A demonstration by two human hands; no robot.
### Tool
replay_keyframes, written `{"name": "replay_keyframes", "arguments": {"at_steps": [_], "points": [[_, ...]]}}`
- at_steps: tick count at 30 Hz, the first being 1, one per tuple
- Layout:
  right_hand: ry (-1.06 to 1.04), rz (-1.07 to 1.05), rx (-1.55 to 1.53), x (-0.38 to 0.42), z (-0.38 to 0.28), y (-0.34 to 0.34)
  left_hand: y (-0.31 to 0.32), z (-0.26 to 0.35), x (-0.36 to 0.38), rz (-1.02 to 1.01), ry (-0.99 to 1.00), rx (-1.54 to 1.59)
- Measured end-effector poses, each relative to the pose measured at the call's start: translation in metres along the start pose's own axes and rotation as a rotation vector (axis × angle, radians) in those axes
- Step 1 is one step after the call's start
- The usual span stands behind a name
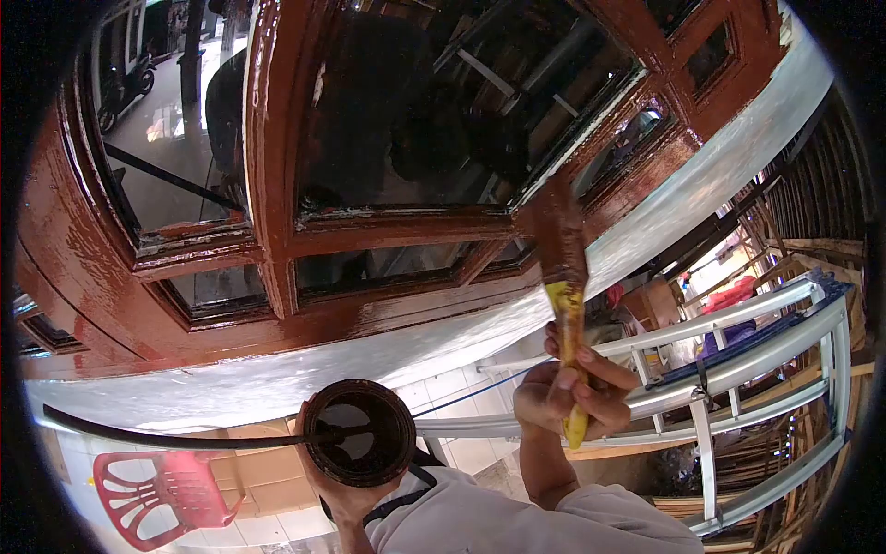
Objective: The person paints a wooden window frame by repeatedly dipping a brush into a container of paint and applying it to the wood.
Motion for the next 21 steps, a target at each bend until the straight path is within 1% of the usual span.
{"name": "replay_keyframes", "arguments": {"at_steps": [2,5,10,13,16,19,21], "points": [[-0.011,0.022,0.036,-0.007,-0.002,0.001,0.002,0.006,-0.005,-0.007,0.035,-0.031],[0.011,0.071,0.118,-0.012,-0.001,0.004,0.004,0.006,-0.004,0.003,0.016,0.023],[0.120,0.012,0.208,-0.001,0.000,0.006,0.003,0.007,-0.003,-0.002,0.006,0.019],[0.170,0.017,0.182,0.004,-0.002,0.004,0.002,0.004,0.000,0.003,-0.008,0.031],[0.051,0.106,0.058,0.000,-0.002,0.000,-0.001,-0.002,0.002,0.005,0.006,0.009],[0.024,0.089,0.084,-0.014,-0.011,-0.001,0.001,-0.001,0.003,0.011,-0.014,0.016],[0.057,0.113,0.154,-0.013,-0.008,0.003,0.002,0.000,0.002,0.004,-0.016,0.019]]}}
Point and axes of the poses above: each hand's wrist, its own x-axis away from the middle knuckle, its own y-axis out of the palm, z = x × y, the point moved 4 cm from there along -x, towards the middle knuckle, and after that the axes turned 8 degrees about y, right-handed, at the moved point
